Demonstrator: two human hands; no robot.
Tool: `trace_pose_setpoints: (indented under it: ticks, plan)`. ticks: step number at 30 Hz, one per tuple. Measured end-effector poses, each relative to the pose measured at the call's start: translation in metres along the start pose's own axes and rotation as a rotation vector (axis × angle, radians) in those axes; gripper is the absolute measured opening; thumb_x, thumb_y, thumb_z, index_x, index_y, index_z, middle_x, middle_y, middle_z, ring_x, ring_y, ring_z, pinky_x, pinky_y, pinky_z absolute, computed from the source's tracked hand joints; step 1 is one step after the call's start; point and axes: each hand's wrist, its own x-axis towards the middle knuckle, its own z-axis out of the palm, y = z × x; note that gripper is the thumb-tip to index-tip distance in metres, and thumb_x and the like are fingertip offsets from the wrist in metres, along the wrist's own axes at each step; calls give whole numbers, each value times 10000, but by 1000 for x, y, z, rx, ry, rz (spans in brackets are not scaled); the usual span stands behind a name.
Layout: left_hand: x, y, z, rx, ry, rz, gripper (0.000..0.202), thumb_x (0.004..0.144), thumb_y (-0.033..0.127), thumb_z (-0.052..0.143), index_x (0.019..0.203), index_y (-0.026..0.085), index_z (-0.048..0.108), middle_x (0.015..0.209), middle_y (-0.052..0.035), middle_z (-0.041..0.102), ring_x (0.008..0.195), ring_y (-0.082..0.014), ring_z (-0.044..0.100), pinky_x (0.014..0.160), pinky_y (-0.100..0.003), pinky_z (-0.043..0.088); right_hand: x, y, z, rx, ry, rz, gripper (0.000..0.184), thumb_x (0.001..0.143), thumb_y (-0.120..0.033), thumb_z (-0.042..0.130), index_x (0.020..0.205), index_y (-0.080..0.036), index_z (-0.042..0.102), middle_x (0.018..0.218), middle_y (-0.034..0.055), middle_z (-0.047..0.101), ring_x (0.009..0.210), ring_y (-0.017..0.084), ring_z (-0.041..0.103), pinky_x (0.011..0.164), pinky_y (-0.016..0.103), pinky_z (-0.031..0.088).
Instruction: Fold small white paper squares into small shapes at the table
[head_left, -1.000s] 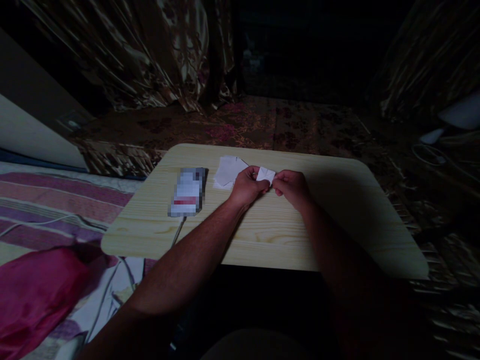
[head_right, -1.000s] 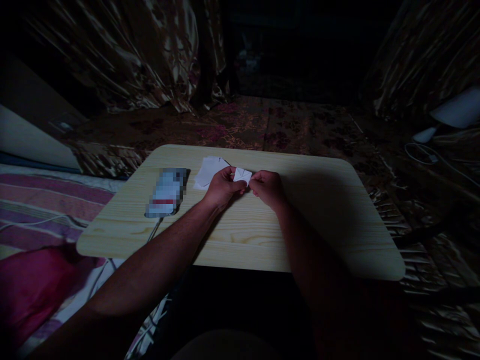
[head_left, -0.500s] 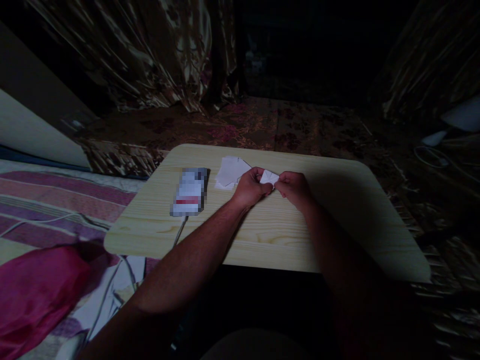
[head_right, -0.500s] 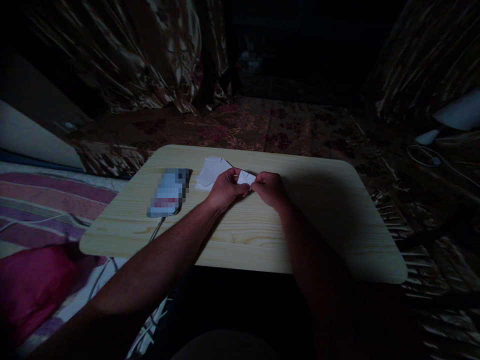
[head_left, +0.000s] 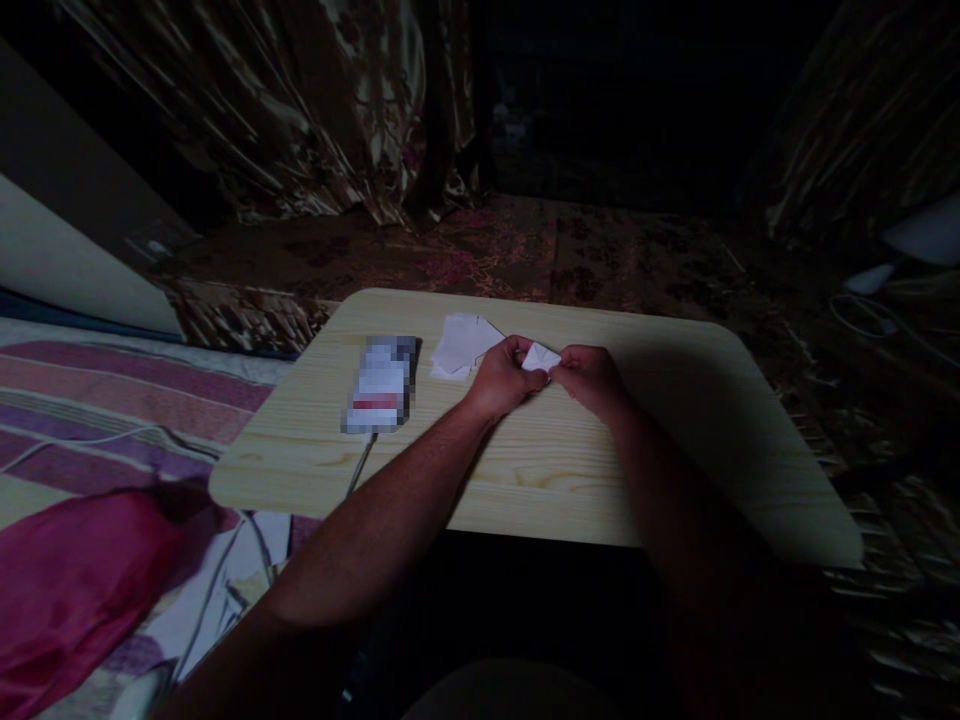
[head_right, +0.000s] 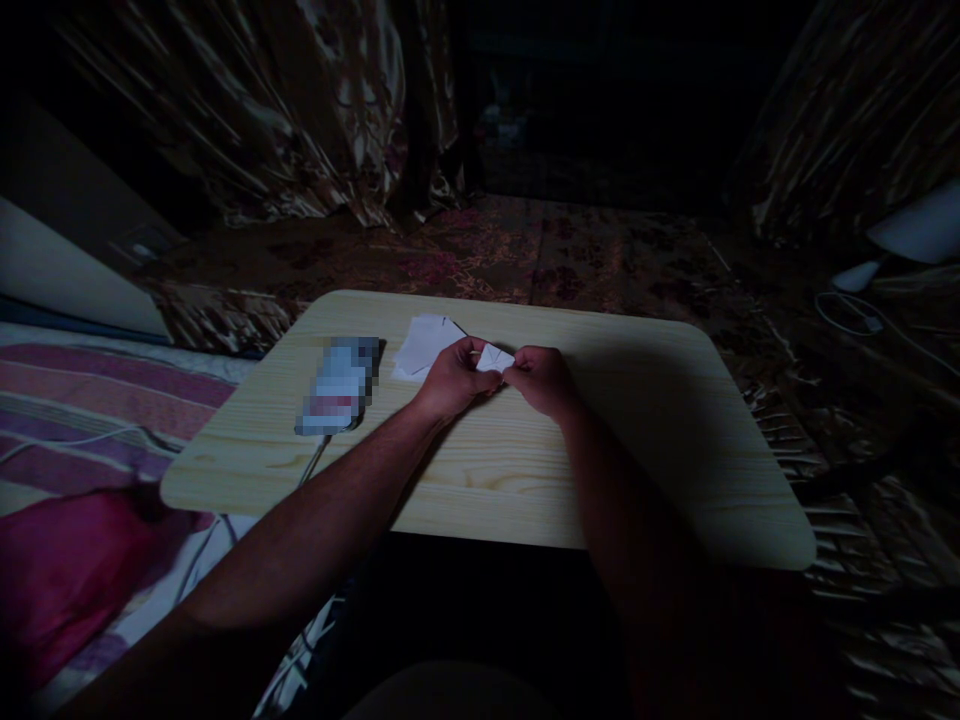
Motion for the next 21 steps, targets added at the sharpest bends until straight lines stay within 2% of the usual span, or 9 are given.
trace_pose_setpoints:
  ticks: [7, 14, 21]
  plan:
    - [-1, 2, 0, -6, -21, -19, 433, 518, 122, 752, 900, 154, 550, 653, 28, 631, 480, -86, 529, 456, -193, 370, 1, 4, 1, 10, -6, -10, 115, 642, -280, 609, 616, -180, 560, 507, -52, 500, 469, 91, 405, 445, 228, 265]
    - [-1, 2, 2, 17, -18, 15, 426, 538, 160, 770, 908, 141, 558, 729, 13, 653, 552, -77, 547, 537, -195, 413, 0, 1, 2, 27, 56, -11, 128, 647, -278, 611, 597, -180, 545, 494, -57, 472, 464, 86, 379, 448, 230, 261]
    - [-3, 4, 3, 50, 22, 21, 459, 529, 168, 782, 933, 163, 566, 689, 42, 628, 544, -73, 529, 529, -179, 373, -2, -5, 2, 59, 101, 12, 130, 645, -287, 610, 593, -191, 540, 462, -61, 451, 442, 93, 371, 440, 238, 259]
